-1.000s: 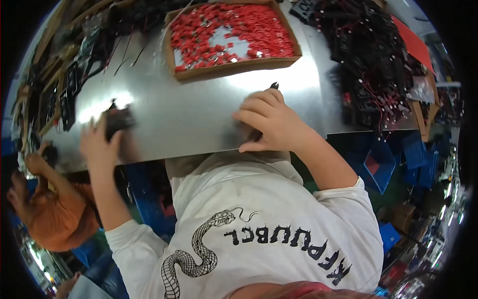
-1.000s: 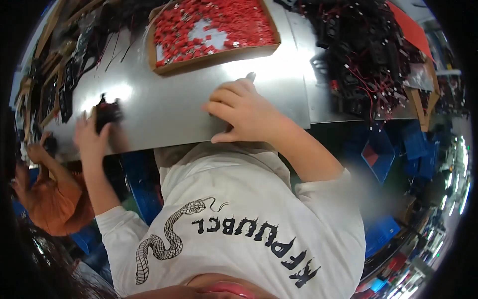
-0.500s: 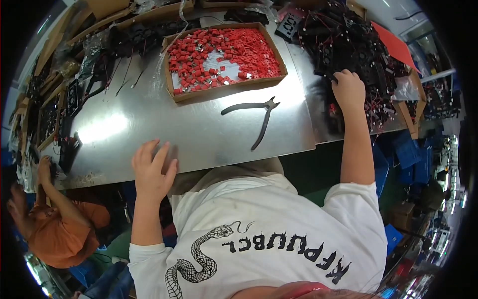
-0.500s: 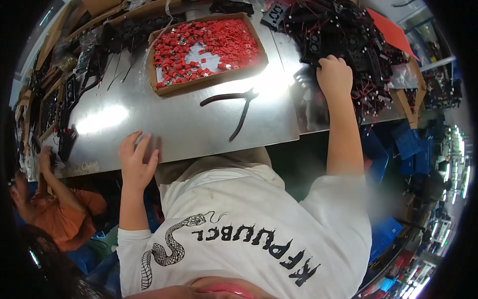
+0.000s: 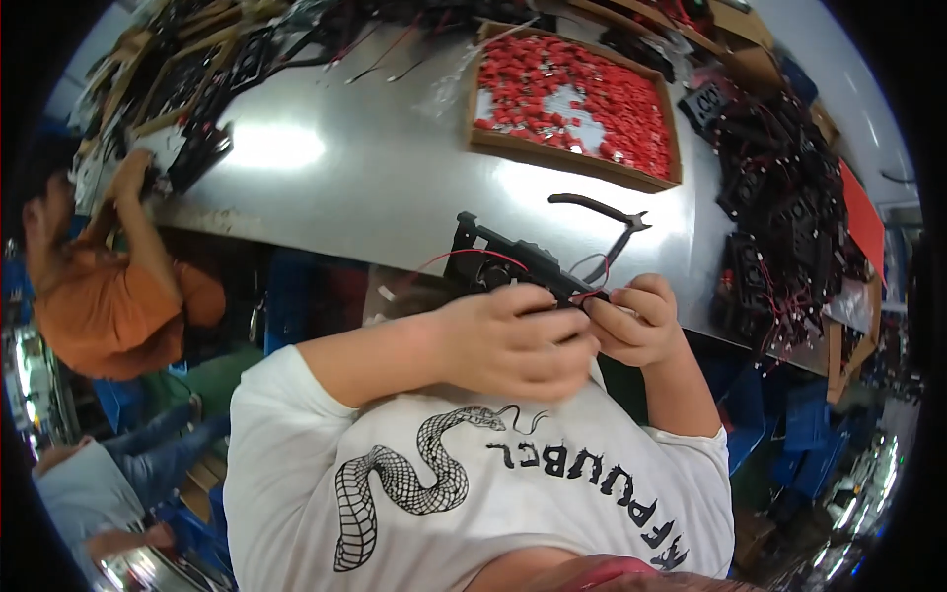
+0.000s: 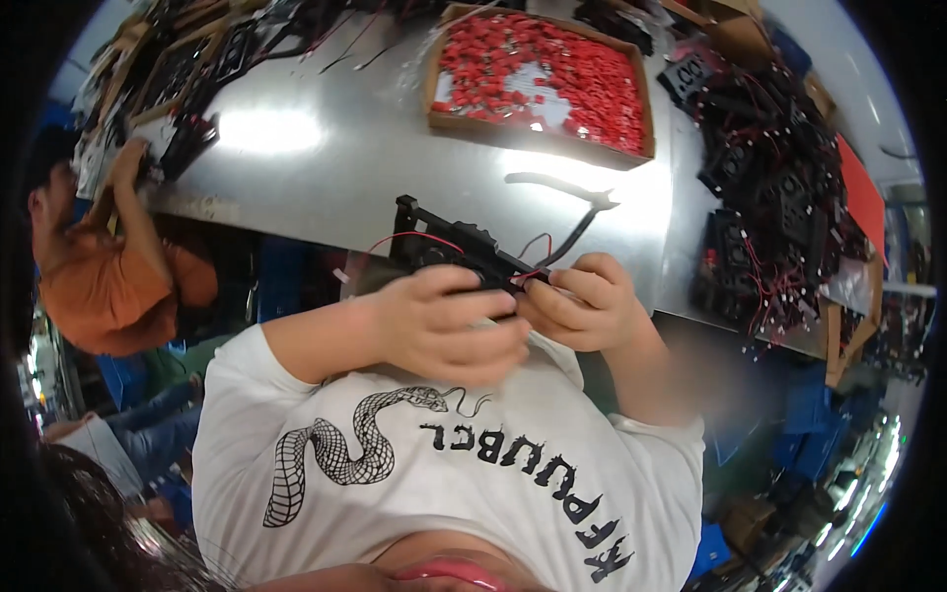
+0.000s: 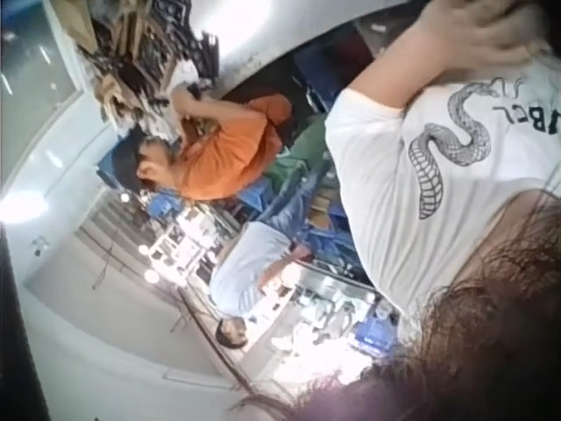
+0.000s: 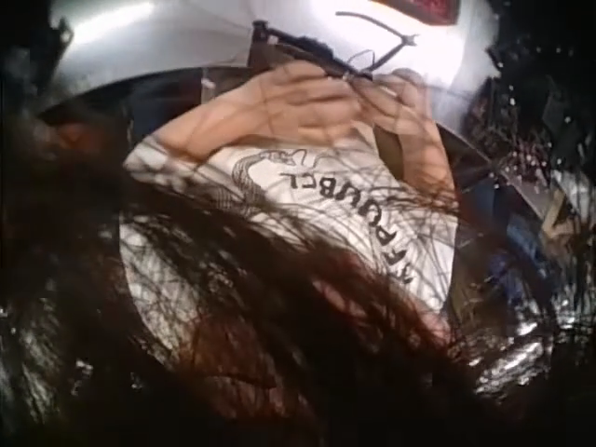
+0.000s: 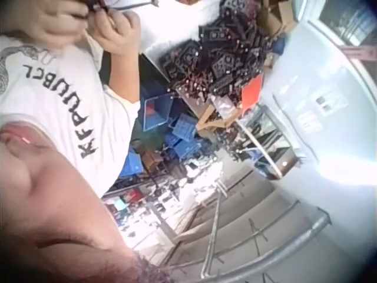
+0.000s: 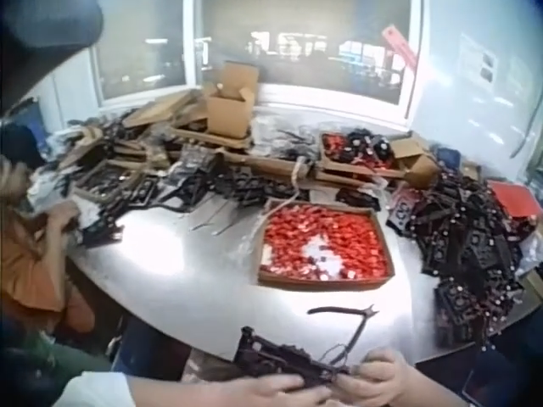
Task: Assembling electronic components by preparing and crimping wires into a module housing.
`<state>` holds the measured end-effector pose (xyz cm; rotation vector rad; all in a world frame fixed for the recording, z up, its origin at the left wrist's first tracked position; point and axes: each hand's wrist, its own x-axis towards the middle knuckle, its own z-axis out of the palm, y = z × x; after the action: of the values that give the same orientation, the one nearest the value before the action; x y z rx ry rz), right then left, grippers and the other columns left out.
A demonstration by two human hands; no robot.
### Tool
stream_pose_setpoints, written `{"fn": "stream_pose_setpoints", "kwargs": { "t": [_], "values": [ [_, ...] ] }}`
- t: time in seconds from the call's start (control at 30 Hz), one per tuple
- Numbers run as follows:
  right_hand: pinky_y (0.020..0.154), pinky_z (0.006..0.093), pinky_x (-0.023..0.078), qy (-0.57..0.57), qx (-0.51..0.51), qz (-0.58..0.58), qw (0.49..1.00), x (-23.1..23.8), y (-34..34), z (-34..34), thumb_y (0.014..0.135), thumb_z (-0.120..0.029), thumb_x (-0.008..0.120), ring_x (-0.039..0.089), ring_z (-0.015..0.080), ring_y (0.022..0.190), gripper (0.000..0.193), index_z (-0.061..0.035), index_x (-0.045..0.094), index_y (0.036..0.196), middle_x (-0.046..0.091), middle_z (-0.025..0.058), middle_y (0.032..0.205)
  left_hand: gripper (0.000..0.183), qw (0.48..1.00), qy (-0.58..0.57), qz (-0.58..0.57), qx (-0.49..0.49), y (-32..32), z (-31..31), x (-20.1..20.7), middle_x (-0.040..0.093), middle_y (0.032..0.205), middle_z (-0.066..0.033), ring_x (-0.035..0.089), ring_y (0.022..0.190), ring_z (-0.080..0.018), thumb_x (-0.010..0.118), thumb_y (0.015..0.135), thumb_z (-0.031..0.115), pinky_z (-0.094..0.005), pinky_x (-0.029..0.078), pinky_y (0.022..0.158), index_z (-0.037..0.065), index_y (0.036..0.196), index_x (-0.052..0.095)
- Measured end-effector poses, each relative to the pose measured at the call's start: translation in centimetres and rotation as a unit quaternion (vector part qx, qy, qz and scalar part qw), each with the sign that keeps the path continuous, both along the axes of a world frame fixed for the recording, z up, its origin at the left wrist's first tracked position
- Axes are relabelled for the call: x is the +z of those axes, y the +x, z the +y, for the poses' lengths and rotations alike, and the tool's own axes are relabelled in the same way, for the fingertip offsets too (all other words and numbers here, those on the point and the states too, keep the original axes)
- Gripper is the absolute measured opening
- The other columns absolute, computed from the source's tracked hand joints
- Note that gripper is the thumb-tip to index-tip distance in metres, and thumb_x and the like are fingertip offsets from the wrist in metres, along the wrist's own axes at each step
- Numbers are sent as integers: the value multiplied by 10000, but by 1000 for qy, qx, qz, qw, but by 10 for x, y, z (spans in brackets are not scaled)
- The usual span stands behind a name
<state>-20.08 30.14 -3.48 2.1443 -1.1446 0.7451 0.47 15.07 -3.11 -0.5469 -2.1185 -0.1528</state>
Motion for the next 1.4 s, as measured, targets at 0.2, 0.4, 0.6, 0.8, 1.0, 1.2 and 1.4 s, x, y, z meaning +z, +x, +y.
{"fn": "stream_pose_setpoints", "kwargs": {
  "t": [0.2, 0.4, 0.6, 0.8, 1.0, 1.2, 1.4],
  "values": [
    [657, 345, 464, -21, 60, -42, 997, -12, 2, -16, 688, -111, 786, 579, 196, 936, 254, -175, 738, 929, 699, -7, 1049, 343, 976, 113, -130, 132, 0, 1, -5, 605, 1262, -64, 579, 1194, -247, 695, 833, 226, -442, 405, 1002, 208, 1169, 635],
    [685, 346, 534, 119, 7, -220, 968, 5, 18, -46, 707, -39, 815, 657, 242, 883, 291, -107, 755, 983, 688, 31, 1055, 523, 931, 128, -309, 148, 15, -30, -5, 621, 1147, -108, 600, 1121, -317, 784, 703, 206, -456, 445, 969, 118, 1194, 627],
    [711, 331, 550, 393, 5, -372, 841, 20, 13, -77, 761, 17, 797, 686, 225, 781, 212, -31, 740, 959, 716, 76, 909, 679, 916, 245, -318, -9, 19, -29, 3, 614, 1095, -89, 604, 1037, -338, 849, 590, 179, -458, 504, 865, 109, 1226, 621],
    [789, 295, 573, 472, -131, -481, 727, 30, -49, -126, 843, 72, 725, 700, 142, 956, 403, -32, 662, 1228, 669, 60, 1088, 771, 921, 252, -297, 27, 26, -31, -2, 605, 1085, -121, 571, 1011, -366, 866, 599, 257, -480, 491, 902, 65, 1288, 580],
    [871, 375, 567, 519, -384, -209, 734, 38, -109, -131, 893, -186, 716, 717, 289, 1004, 327, -36, 735, 1183, 736, 166, 1130, 713, 915, 264, -261, 160, 37, -49, -10, 601, 1081, -170, 584, 1009, -392, 896, 634, 237, -455, 502, 903, 29, 1222, 550],
    [886, 369, 562, 483, -376, -212, 762, 35, -105, -134, 871, -144, 740, 722, 288, 998, 289, 6, 726, 1118, 755, 164, 1065, 696, 883, 276, -273, 265, 30, -61, -14, 596, 1058, -148, 609, 938, -359, 859, 639, 308, -454, 503, 825, -17, 1159, 529],
    [876, 289, 527, 366, -265, -592, 667, -1, 6, -90, 866, 53, 742, 645, 115, 964, 188, -21, 644, 1008, 696, 43, 1044, 726, 903, 202, -285, 250, 29, -66, -21, 625, 1136, -107, 589, 1075, -332, 863, 629, 291, -476, 465, 918, 54, 1245, 561]
  ]
}}
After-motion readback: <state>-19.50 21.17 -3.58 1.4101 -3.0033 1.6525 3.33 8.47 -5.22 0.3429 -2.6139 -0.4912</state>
